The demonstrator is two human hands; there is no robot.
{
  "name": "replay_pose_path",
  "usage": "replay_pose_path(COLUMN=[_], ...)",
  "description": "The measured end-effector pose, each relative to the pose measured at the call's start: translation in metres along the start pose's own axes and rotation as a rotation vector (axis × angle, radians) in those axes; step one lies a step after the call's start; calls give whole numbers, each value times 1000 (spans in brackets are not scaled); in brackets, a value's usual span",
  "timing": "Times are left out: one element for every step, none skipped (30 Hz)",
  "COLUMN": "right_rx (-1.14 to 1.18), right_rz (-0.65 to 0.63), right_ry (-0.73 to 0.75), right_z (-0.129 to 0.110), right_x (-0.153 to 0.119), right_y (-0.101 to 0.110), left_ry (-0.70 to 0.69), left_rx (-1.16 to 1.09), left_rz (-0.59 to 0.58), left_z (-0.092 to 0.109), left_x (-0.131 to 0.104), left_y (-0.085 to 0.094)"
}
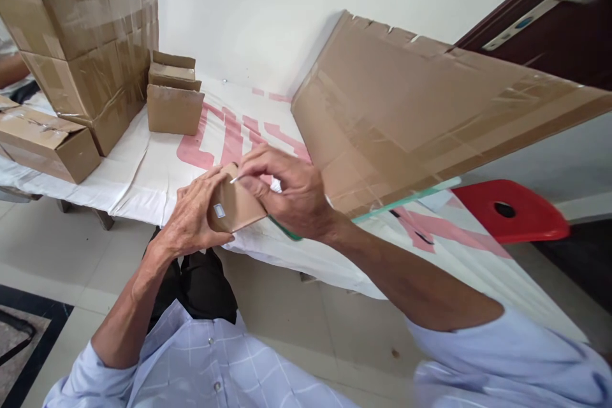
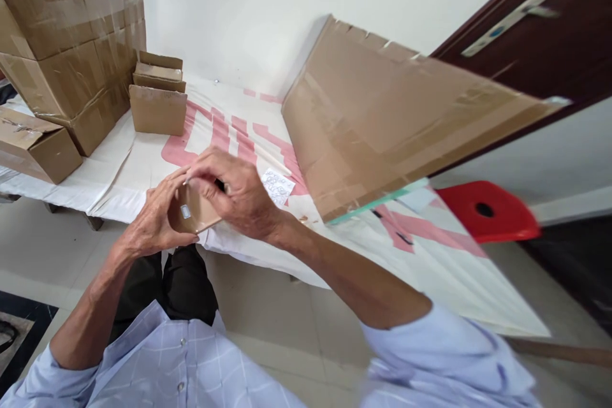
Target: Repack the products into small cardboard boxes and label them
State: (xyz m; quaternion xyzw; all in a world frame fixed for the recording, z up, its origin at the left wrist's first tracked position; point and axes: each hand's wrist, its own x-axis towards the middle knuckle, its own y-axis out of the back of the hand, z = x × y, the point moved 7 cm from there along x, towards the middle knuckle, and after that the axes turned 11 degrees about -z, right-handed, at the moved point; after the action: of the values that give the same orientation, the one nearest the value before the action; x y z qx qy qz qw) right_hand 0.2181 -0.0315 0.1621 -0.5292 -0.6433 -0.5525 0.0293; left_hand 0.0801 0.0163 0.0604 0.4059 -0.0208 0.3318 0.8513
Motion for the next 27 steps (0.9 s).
replay_pose_path(right_rx=[33,59,79,92,99,104,108,112,113,107,82,39,-11,-62,-109,-148,-179,-207,-241,-275,-307,-335,-360,-380,-397,-411,-423], right_rz=[81,155,219,269,306,333,347,351,341,325,305,282,258,237,218,201,187,173,155,136,117,100,86,77,74,78,88], right_ry=[-67,-126,-181,-234,-288,-349,-419,-497,-578,-647,-704,-750,-788,-820,-847,-870,-890,-907,-924,-941,-956,-971,-984,-995,-1005,-1015,-1024], right_z=[6,14,24,36,50,66,83,101,118,133,146,157,165,173,179,184,189,192,195,198,200,202,204,207,209,212,215], right_x=[-2,-6,-13,-22,-33,-46,-61,-77,-94,-110,-124,-138,-150,-161,-170,-179,-187,-194,-201,-208,-213,-219,-224,-228,-232,-236,-240], right_y=[11,22,31,38,42,44,43,40,35,30,25,22,20,19,20,21,22,23,24,23,22,21,19,18,17,18,20], left_ry=[-1,-1,0,12,41,78,118,155,188,220,249,274,295,310,318,321,322,323,323,322,322,322,324,327,332,338,342], left_rx=[-1,-2,-3,-2,-1,-2,-7,-17,-28,-40,-54,-70,-88,-104,-115,-122,-123,-120,-115,-110,-107,-105,-103,-100,-99,-98,-97], left_rz=[0,1,6,11,17,26,34,40,50,62,80,103,126,148,166,180,189,197,203,206,208,209,207,204,201,197,195], left_z=[-5,-11,-17,-25,-34,-44,-54,-64,-73,-81,-88,-94,-98,-102,-104,-105,-106,-106,-106,-107,-107,-107,-107,-107,-107,-107,-107], left_x=[-4,-8,-13,-19,-25,-31,-38,-44,-49,-54,-59,-62,-65,-66,-67,-67,-67,-66,-66,-65,-65,-65,-64,-64,-64,-64,-64], left_y=[4,8,13,18,23,28,31,33,34,34,33,32,30,29,28,27,27,27,27,28,29,29,30,30,30,31,31])
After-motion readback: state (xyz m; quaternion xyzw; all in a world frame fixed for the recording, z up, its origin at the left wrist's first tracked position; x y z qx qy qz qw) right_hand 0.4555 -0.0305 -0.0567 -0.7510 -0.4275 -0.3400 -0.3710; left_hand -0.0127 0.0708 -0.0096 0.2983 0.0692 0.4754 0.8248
